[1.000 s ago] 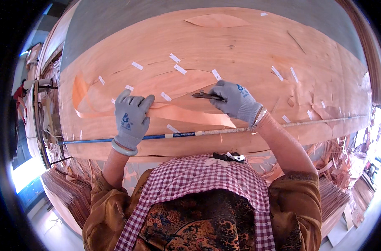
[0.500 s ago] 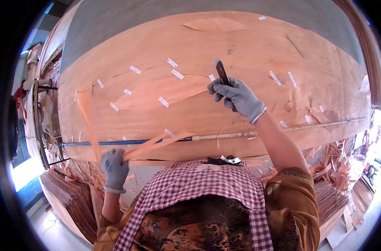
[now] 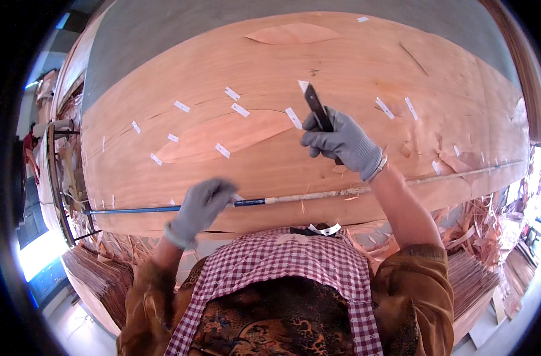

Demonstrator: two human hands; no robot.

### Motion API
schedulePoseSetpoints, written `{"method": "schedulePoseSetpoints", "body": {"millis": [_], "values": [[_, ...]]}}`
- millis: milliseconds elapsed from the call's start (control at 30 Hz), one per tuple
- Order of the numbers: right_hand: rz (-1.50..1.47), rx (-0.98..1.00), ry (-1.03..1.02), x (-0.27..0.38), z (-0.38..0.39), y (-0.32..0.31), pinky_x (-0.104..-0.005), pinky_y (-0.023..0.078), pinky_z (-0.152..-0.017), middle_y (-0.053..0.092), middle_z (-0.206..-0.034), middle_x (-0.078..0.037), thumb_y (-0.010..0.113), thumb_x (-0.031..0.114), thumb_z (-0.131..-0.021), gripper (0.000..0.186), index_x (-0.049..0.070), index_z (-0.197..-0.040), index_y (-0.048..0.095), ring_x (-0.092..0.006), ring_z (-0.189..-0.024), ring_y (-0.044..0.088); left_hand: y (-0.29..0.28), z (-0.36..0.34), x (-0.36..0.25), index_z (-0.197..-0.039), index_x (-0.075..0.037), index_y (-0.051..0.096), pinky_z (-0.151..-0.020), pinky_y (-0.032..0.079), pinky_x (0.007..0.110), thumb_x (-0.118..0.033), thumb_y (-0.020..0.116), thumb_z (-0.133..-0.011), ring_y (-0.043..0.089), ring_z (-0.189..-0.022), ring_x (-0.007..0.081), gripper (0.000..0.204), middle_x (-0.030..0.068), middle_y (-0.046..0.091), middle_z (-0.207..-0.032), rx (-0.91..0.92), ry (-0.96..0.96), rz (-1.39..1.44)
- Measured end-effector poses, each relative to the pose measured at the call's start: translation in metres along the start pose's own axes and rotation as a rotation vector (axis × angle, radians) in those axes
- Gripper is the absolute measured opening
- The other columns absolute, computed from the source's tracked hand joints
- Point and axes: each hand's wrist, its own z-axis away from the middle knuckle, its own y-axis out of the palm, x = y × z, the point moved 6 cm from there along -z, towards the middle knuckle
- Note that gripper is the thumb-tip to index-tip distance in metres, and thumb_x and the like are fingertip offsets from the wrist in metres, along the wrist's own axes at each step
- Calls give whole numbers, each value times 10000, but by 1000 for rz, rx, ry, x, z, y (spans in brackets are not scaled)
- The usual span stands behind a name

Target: The person cuts small pieces from thin wood veneer sheets with a utility knife, uses a long pole to lift and move large sheets between stacks, and applies tape to the sheets.

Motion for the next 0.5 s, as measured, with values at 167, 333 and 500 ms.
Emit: {"method": "schedulePoseSetpoints", "body": {"millis": [167,333,500], "values": [[79,72,-93,14,5,26,-201,467,-553,608,-824,-49,677,100,-812,238,14,-988,542,-86,-679,593,51,-95,-55,-930,-6,594,-589,426,217,-205,559,-909,508,-658,68,203,13,578,-752,75,29,621],[27,3,7,14,10,16,-211,484,-586,622,-850,-64,631,144,-855,222,0,-1005,556,-89,-714,604,57,-106,-53,-889,-20,588,-550,406,203,-219,547,-926,487,-614,52,207,-1,555,-701,40,-51,689],[150,-11,61,5,5,16,-203,461,-546,623,-799,-48,597,194,-871,218,0,-967,570,-80,-652,593,55,-106,-53,-887,-9,585,-533,386,199,-200,558,-921,478,-599,55,196,-1,550,-690,13,-51,516]]}}
